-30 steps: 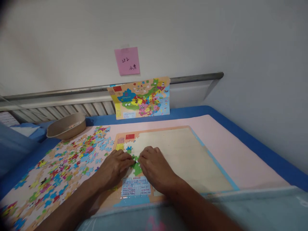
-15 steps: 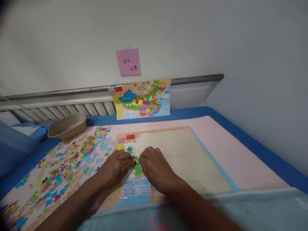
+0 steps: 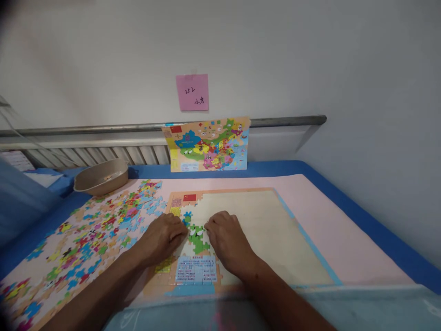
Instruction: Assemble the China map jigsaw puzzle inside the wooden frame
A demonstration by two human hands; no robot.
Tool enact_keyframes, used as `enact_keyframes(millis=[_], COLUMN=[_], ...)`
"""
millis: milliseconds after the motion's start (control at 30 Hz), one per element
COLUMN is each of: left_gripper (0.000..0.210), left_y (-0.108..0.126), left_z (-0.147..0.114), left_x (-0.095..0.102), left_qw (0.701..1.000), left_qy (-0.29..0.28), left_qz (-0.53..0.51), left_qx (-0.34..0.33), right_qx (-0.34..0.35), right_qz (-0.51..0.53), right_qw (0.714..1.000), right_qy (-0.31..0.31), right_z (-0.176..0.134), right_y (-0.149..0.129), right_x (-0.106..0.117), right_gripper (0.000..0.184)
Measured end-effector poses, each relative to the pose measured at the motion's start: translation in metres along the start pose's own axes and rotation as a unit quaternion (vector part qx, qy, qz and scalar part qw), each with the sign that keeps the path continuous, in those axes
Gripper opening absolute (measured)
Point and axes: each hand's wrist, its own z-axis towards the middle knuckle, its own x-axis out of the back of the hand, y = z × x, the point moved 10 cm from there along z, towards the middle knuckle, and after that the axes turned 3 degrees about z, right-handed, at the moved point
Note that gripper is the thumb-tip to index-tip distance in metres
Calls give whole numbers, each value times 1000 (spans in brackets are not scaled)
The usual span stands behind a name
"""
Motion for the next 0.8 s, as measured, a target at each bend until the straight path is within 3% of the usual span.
enact_keyframes(millis=[300, 800], left_gripper=[20, 23], left_y=[1, 3], left_z=[-2, -2], left_x=[-5, -8], left_qw=[1000, 997], left_qy=[-13, 24], left_qz=[-23, -67], left_qx=[4, 1], right_qx=[14, 34], right_qz=[12, 33], right_qw=[1000, 999], right_qy=[-10, 2], right_z=[2, 1], right_y=[-2, 1], right_x=[-2, -6], right_gripper=[20, 14])
